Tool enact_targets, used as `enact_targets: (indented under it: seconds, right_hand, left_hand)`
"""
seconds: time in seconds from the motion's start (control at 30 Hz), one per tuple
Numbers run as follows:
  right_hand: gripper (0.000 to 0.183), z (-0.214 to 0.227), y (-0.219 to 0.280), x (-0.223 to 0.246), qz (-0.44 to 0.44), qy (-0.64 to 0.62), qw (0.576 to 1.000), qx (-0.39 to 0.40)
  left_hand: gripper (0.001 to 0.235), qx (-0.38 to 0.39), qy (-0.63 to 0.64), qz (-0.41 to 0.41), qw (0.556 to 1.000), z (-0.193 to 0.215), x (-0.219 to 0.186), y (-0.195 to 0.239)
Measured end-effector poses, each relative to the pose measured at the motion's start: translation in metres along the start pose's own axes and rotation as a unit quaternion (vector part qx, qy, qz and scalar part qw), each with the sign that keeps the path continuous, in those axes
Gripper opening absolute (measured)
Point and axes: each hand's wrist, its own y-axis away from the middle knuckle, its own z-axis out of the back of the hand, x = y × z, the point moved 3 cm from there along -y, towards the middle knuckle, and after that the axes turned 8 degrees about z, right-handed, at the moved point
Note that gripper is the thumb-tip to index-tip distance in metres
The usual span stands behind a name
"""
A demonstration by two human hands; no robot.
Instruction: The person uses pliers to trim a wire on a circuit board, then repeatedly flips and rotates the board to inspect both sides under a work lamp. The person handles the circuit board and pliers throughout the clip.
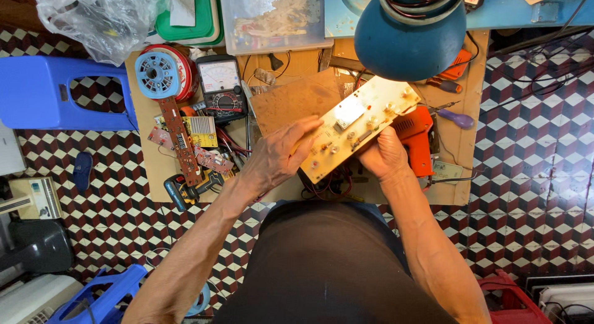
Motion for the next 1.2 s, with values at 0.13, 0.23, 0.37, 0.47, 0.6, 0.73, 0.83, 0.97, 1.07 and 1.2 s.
enact_targets:
  seconds: [0.13, 0.23, 0.37, 0.47, 0.6, 0.73, 0.83, 0.97, 1.07, 1.2]
  right_hand:
    - [0.027, 0.007, -0.005, 0.001, -0.029, 0.042, 0.999, 0.015]
    - [0.025, 0.006, -0.003, 0.000, -0.047, 0.050, 0.997, 0.031]
    - [0.022, -0.003, 0.000, -0.002, -0.064, 0.047, 0.995, 0.056]
    - [0.024, -0.011, 0.003, -0.001, -0.078, 0.070, 0.993, 0.059]
    - [0.024, -0.020, 0.005, 0.000, -0.094, 0.091, 0.989, 0.067]
    - [0.023, -0.024, 0.002, 0.002, -0.093, 0.120, 0.985, 0.085]
    - [0.021, -0.022, -0.002, 0.002, -0.102, 0.162, 0.978, 0.084]
    - [0.022, -0.019, -0.012, 0.001, -0.133, 0.216, 0.966, 0.056]
    - [0.022, -0.017, -0.017, 0.000, -0.147, 0.233, 0.961, 0.030]
    - [0.022, -0.015, -0.018, -0.003, -0.148, 0.236, 0.960, 0.032]
  left_hand:
    - [0.043, 0.023, -0.074, -0.075, 0.994, 0.007, 0.000, 0.020]
    - [0.055, 0.048, -0.108, -0.132, 0.984, 0.004, -0.005, 0.025]
    - [0.071, 0.081, -0.124, -0.187, 0.971, -0.010, -0.010, 0.026]
    - [0.081, 0.090, -0.139, -0.210, 0.964, -0.016, -0.008, 0.027]
    - [0.070, 0.067, -0.190, -0.245, 0.948, -0.021, -0.004, 0.030]
    - [0.052, 0.027, -0.207, -0.266, 0.941, -0.025, -0.002, 0.031]
    - [0.047, 0.022, -0.210, -0.273, 0.939, -0.026, -0.002, 0.034]
    - [0.047, 0.026, -0.192, -0.261, 0.946, -0.029, -0.002, 0.035]
    - [0.042, 0.012, -0.168, -0.243, 0.955, -0.031, -0.002, 0.035]
    - [0.041, 0.001, -0.161, -0.236, 0.958, -0.034, -0.004, 0.033]
